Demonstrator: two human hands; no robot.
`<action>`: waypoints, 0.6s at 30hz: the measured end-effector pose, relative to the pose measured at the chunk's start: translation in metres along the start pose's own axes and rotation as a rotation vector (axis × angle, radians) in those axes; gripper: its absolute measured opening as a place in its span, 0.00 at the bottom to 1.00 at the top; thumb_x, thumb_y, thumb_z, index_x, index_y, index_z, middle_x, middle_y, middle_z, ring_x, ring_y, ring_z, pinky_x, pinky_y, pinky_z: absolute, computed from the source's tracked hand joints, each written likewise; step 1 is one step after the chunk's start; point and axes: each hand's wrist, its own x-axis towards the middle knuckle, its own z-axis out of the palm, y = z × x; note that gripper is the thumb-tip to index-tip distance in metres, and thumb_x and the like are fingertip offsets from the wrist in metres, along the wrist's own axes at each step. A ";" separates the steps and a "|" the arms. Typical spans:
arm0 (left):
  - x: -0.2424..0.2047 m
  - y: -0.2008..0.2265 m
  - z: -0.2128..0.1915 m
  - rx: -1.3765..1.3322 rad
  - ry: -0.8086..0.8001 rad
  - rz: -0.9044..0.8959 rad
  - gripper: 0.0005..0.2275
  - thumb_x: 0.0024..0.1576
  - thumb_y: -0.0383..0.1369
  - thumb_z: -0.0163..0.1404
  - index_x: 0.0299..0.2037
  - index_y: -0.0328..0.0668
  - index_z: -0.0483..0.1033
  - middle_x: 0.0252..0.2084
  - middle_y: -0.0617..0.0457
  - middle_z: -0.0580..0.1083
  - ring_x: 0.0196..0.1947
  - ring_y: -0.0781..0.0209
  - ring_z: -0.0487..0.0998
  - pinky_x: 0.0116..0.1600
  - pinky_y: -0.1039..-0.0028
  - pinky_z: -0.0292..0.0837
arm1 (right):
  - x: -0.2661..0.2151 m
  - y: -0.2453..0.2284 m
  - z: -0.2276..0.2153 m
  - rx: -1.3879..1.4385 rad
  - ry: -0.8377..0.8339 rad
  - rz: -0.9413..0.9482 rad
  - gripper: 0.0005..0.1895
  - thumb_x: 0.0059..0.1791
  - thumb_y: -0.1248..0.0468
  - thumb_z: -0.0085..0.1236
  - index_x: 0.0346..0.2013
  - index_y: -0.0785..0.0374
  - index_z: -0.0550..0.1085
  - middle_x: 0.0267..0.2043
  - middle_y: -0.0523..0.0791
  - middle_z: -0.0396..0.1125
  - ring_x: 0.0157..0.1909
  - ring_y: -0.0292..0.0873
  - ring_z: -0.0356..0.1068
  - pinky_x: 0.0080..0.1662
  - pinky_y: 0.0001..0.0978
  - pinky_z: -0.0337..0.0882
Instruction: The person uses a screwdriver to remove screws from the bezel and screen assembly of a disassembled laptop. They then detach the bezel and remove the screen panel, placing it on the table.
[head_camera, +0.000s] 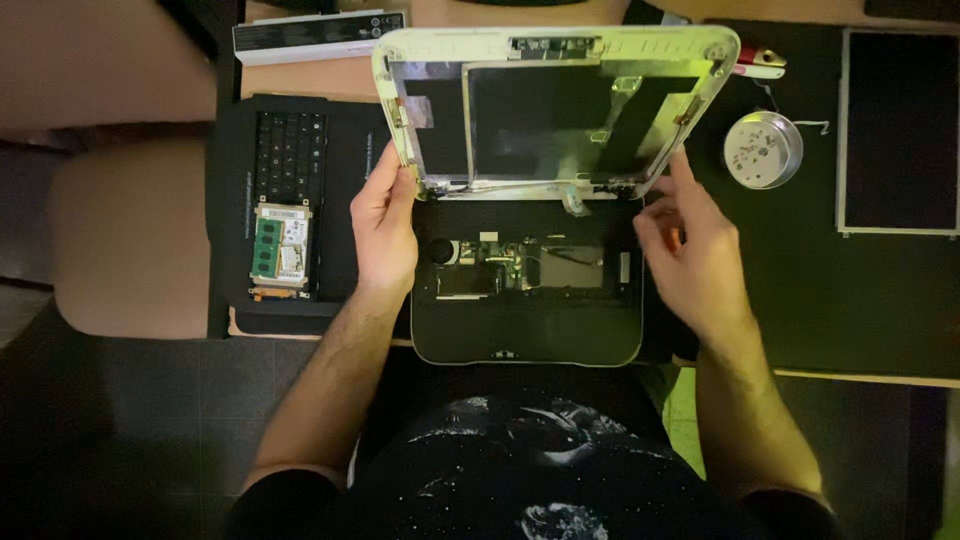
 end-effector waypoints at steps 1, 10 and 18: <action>0.001 0.003 0.002 0.000 0.000 0.001 0.20 0.86 0.25 0.47 0.88 0.40 0.71 0.87 0.39 0.72 0.87 0.50 0.63 0.90 0.41 0.60 | -0.001 -0.001 0.004 0.000 0.001 -0.001 0.44 0.61 0.84 0.66 0.91 0.83 0.58 0.68 0.72 0.77 0.55 0.67 0.84 0.49 0.52 0.84; -0.024 0.077 0.031 0.368 -0.004 0.276 0.25 0.87 0.34 0.45 0.93 0.39 0.59 0.90 0.32 0.61 0.90 0.27 0.64 0.92 0.29 0.61 | -0.018 -0.009 0.045 -0.092 0.122 -0.049 0.63 0.56 0.72 0.84 0.94 0.79 0.47 0.80 0.69 0.55 0.75 0.75 0.71 0.66 0.63 0.83; -0.056 0.093 0.036 1.317 -0.314 0.442 0.46 0.76 0.67 0.50 0.89 0.30 0.64 0.95 0.33 0.54 0.93 0.21 0.49 0.89 0.21 0.47 | -0.014 -0.030 0.062 -0.656 0.150 -0.375 0.53 0.55 0.41 0.86 0.82 0.74 0.78 0.92 0.66 0.53 0.90 0.78 0.53 0.84 0.74 0.60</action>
